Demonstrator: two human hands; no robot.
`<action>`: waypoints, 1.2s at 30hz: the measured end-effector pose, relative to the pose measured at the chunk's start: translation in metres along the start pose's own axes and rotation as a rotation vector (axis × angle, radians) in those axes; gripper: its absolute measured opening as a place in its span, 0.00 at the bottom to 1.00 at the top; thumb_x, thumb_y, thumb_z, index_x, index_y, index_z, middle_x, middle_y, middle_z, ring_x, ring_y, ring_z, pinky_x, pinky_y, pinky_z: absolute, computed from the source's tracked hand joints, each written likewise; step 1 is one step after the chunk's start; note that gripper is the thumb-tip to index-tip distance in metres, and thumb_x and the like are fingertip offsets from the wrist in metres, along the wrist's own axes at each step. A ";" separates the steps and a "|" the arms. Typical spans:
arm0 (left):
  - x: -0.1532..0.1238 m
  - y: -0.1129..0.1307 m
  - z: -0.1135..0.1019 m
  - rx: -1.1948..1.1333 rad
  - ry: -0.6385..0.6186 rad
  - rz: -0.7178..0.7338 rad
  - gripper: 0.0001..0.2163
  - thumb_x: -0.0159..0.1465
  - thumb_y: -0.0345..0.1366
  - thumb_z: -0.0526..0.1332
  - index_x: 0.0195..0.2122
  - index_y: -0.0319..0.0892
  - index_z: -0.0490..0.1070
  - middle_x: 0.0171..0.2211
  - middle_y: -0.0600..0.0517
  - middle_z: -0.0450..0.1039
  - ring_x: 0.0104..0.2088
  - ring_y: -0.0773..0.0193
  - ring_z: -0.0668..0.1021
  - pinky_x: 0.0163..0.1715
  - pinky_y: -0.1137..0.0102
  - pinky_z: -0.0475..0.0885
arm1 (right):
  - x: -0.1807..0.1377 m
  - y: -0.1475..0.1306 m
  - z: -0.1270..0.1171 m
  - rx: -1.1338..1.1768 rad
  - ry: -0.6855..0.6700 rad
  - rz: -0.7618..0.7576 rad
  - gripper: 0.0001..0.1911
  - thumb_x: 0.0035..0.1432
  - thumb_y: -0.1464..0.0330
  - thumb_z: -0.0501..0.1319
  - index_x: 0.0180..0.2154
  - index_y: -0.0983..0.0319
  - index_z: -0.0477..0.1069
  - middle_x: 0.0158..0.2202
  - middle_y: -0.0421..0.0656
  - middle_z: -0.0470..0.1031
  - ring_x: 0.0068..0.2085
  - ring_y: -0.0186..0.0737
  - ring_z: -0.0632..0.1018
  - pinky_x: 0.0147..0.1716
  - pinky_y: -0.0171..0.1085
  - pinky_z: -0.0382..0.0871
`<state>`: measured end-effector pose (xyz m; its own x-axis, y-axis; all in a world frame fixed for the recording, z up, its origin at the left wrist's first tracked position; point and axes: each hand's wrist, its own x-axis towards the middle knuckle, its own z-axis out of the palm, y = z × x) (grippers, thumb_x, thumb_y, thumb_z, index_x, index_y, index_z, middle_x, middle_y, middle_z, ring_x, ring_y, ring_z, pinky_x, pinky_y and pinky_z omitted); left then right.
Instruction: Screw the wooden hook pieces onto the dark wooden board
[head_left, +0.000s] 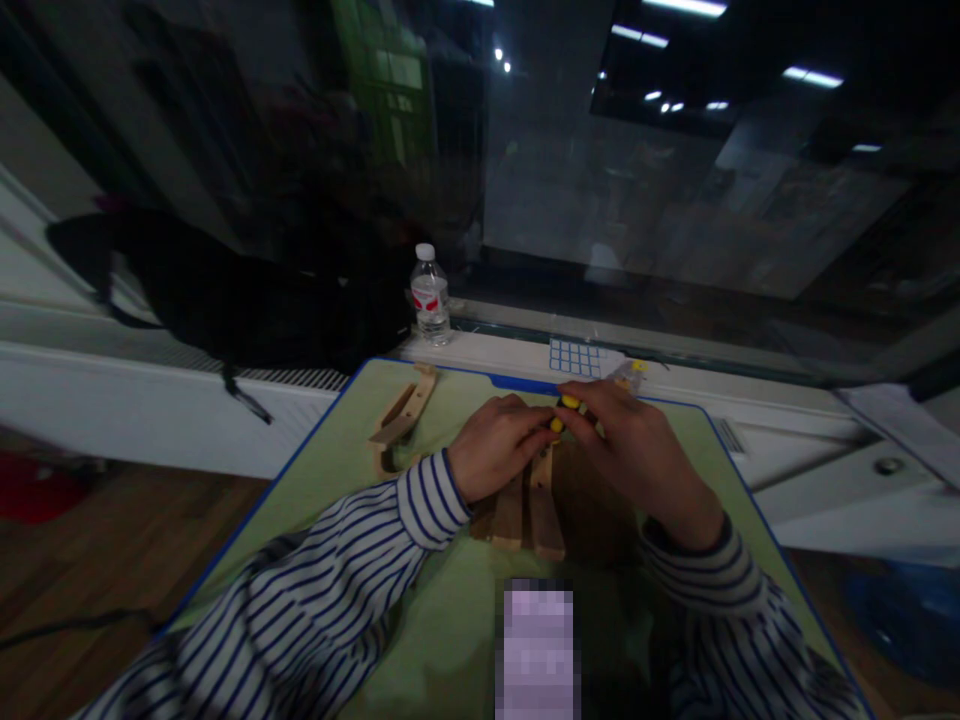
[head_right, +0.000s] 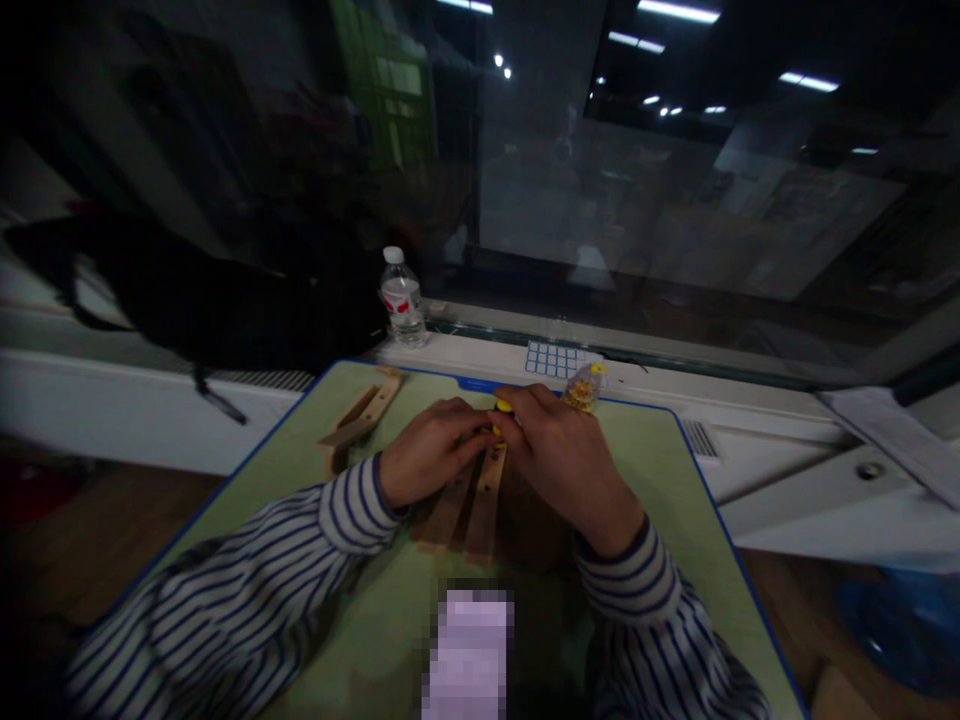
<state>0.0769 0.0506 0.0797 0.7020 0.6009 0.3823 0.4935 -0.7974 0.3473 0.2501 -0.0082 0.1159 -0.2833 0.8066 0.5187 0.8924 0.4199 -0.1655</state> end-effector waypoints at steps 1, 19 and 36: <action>0.000 0.000 0.000 -0.003 -0.004 0.012 0.10 0.66 0.36 0.53 0.45 0.42 0.71 0.34 0.50 0.75 0.38 0.60 0.75 0.40 0.66 0.67 | 0.000 0.000 0.000 -0.011 0.004 0.006 0.15 0.63 0.64 0.54 0.49 0.63 0.68 0.43 0.47 0.76 0.42 0.43 0.78 0.43 0.44 0.72; 0.000 0.003 -0.004 -0.007 0.008 -0.073 0.09 0.62 0.39 0.60 0.41 0.44 0.73 0.35 0.51 0.76 0.38 0.59 0.75 0.41 0.65 0.66 | 0.001 -0.002 -0.004 0.088 -0.042 0.011 0.18 0.62 0.65 0.54 0.52 0.62 0.66 0.47 0.48 0.75 0.43 0.43 0.78 0.44 0.45 0.72; -0.001 0.004 -0.004 -0.003 0.033 -0.062 0.10 0.64 0.40 0.57 0.41 0.43 0.74 0.34 0.51 0.77 0.37 0.59 0.75 0.40 0.65 0.66 | 0.000 0.000 -0.004 0.107 -0.073 -0.016 0.18 0.63 0.67 0.52 0.53 0.61 0.65 0.48 0.48 0.75 0.46 0.44 0.77 0.45 0.46 0.72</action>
<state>0.0765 0.0472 0.0841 0.6525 0.6509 0.3881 0.5338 -0.7583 0.3742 0.2514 -0.0099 0.1186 -0.3252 0.8260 0.4605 0.8461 0.4716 -0.2485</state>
